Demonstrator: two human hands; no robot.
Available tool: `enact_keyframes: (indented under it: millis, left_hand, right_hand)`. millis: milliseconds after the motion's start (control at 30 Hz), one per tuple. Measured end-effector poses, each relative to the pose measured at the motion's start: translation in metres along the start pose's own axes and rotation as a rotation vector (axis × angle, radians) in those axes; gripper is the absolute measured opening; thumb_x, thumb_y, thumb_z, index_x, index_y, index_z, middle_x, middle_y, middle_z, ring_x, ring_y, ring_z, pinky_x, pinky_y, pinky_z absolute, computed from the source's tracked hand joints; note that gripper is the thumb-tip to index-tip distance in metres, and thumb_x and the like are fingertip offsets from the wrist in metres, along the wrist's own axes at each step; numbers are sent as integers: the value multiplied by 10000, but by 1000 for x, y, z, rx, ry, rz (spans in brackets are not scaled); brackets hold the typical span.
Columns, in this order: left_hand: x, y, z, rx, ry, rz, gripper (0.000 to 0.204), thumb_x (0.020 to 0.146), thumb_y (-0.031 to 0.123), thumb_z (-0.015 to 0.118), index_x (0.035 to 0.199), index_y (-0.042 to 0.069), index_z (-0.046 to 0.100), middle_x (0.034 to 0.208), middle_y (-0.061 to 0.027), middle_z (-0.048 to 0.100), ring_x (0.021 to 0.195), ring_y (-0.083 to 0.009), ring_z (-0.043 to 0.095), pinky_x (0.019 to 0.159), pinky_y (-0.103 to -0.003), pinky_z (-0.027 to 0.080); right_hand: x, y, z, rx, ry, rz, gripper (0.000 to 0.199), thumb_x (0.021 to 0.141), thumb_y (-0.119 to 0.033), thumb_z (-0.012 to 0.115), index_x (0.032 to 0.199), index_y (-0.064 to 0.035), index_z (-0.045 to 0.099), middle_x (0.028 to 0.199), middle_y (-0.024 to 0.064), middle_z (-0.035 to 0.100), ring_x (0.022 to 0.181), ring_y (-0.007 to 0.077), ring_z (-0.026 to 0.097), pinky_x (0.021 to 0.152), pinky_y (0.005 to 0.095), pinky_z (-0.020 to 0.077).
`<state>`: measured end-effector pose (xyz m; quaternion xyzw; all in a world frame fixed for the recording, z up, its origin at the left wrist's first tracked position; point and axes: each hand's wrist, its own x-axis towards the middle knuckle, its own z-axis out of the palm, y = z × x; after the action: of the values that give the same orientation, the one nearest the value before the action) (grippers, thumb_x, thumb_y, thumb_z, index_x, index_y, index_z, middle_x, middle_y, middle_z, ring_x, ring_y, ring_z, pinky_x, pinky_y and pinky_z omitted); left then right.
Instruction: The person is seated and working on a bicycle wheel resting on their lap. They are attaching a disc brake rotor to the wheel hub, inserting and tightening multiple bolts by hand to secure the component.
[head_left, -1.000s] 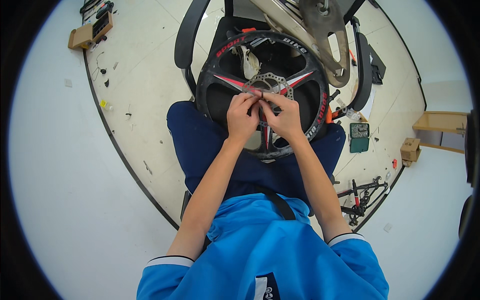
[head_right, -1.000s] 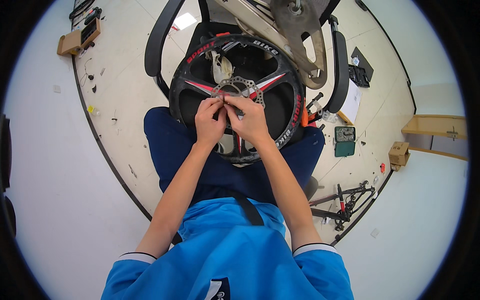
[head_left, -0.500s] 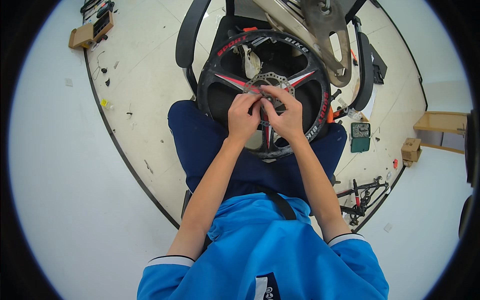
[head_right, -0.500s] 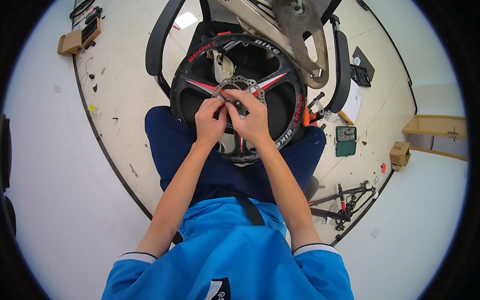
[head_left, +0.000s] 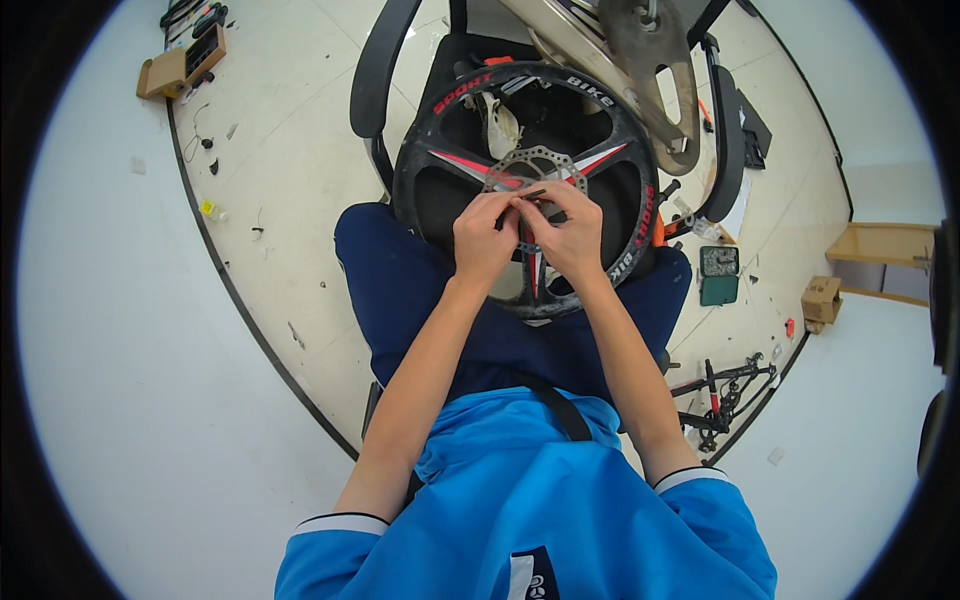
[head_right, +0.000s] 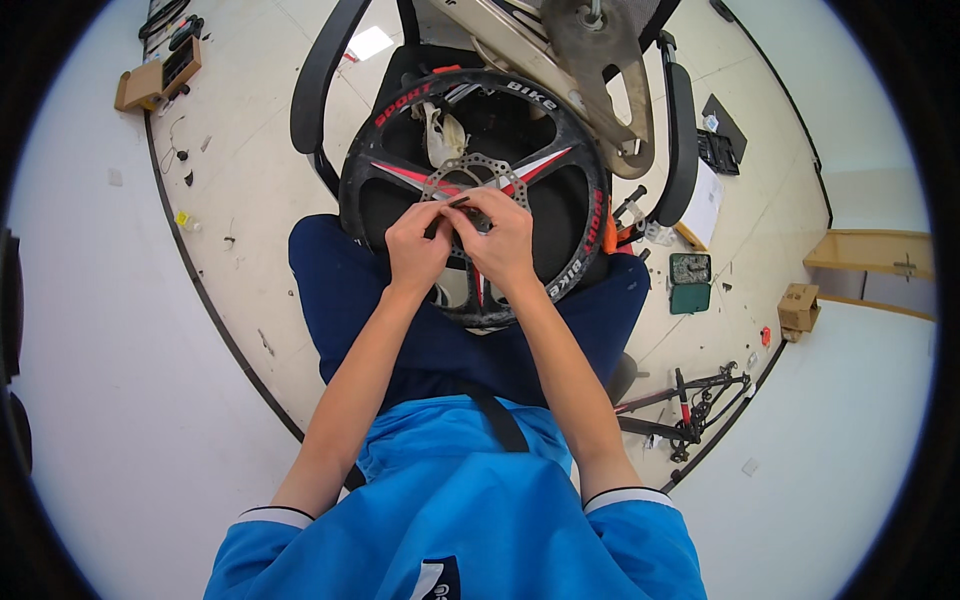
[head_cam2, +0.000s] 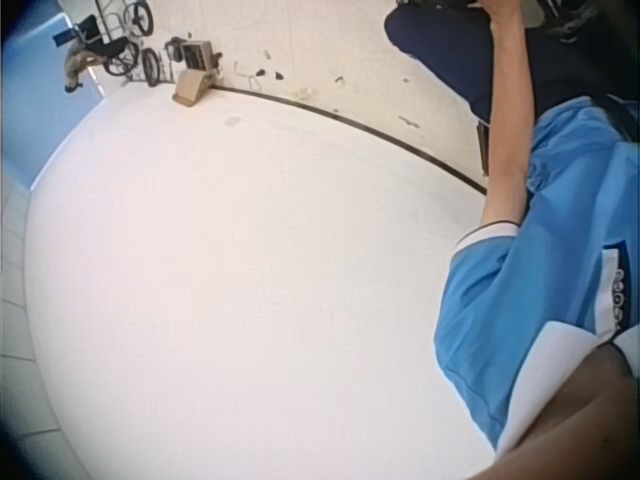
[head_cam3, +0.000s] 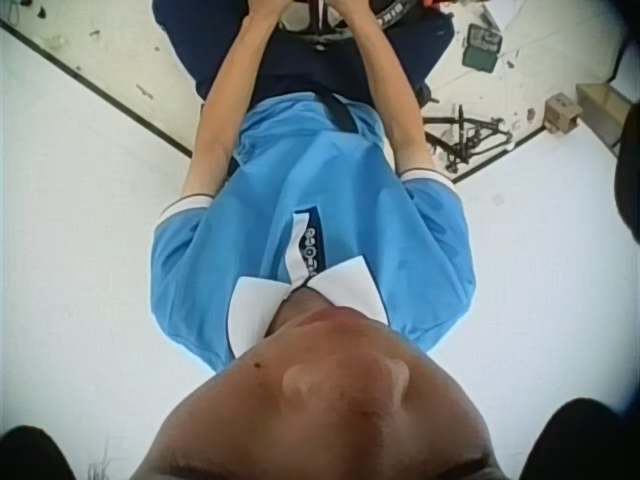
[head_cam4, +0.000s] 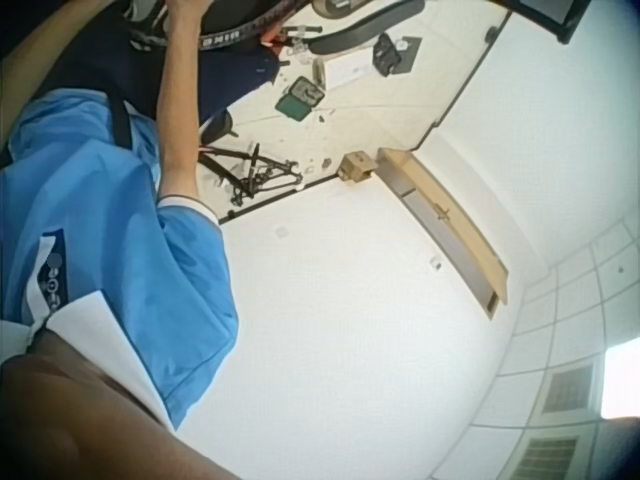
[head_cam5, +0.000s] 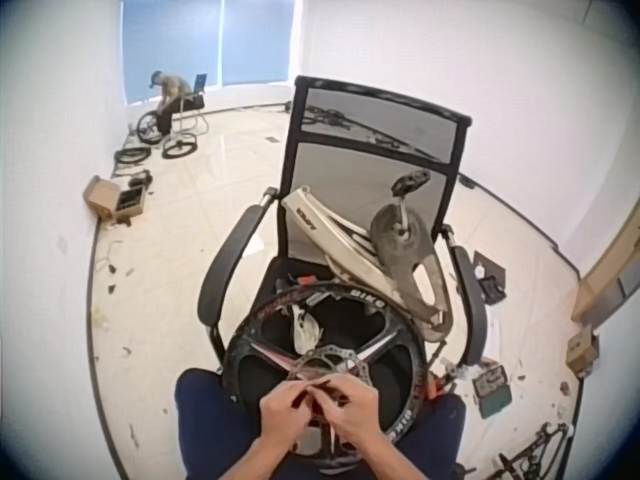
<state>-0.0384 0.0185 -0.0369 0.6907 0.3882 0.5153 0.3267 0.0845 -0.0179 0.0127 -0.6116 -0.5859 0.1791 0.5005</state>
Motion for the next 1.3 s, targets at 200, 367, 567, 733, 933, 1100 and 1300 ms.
enact_keyframes:
  millis: [200, 367, 567, 733, 933, 1100, 1300]
  left_hand:
    - [1, -1, 1, 43, -37, 15, 207, 808, -50, 671, 1007, -3, 706, 913, -162, 705, 802, -317, 696, 694, -349, 546]
    - [5, 1, -3, 12, -51, -30, 168, 827, -33, 693, 990, -12, 725, 922, -159, 724, 779, -284, 713, 690, -329, 560]
    - [14, 8, -26, -129, 52, -215, 138, 869, 37, 721, 995, -15, 741, 873, -113, 722, 692, -178, 685, 633, -267, 531]
    - [19, -13, -21, 9, 34, -232, 239, 871, 129, 749, 1063, -9, 715, 880, -93, 682, 678, -152, 630, 615, -277, 508]
    - [50, -25, 1, -29, -298, -317, 314, 918, 236, 709, 1093, -23, 682, 800, -125, 732, 707, -173, 702, 665, -302, 526]
    - [94, -22, 19, 104, -557, -82, 319, 910, 308, 696, 1038, 15, 697, 812, -188, 700, 747, -304, 689, 696, -355, 524]
    - [102, -25, 26, 60, -686, -99, 325, 888, 297, 723, 984, -10, 676, 773, -174, 671, 687, -266, 647, 667, -359, 502]
  right_hand:
    - [-1, -3, -3, 64, -41, 93, 196, 820, -17, 757, 1016, -6, 754, 974, 104, 761, 835, 135, 712, 755, 249, 539]
    - [3, 4, 0, 174, 56, 160, 154, 839, -33, 752, 987, 12, 755, 931, 103, 762, 794, 135, 712, 723, 256, 547]
    - [35, -6, -42, 449, 111, 298, 211, 977, -85, 646, 1144, 30, 702, 901, 35, 709, 700, 61, 617, 635, 212, 493]
    - [-13, -1, -44, 230, -95, 417, 189, 1008, -127, 604, 1051, 40, 682, 840, -25, 631, 726, 15, 519, 637, 187, 425]
    - [-75, 16, -17, 390, 113, 645, 136, 968, -111, 669, 999, 21, 659, 780, -62, 600, 690, 1, 495, 612, 182, 374]
    - [-82, 41, -11, 283, 351, 825, 213, 927, -165, 739, 1001, -2, 624, 787, -22, 647, 668, 25, 497, 593, 216, 372]
    - [-79, 57, -15, 474, 266, 808, 164, 927, -138, 738, 869, -7, 657, 720, -60, 582, 639, 10, 469, 581, 197, 359]
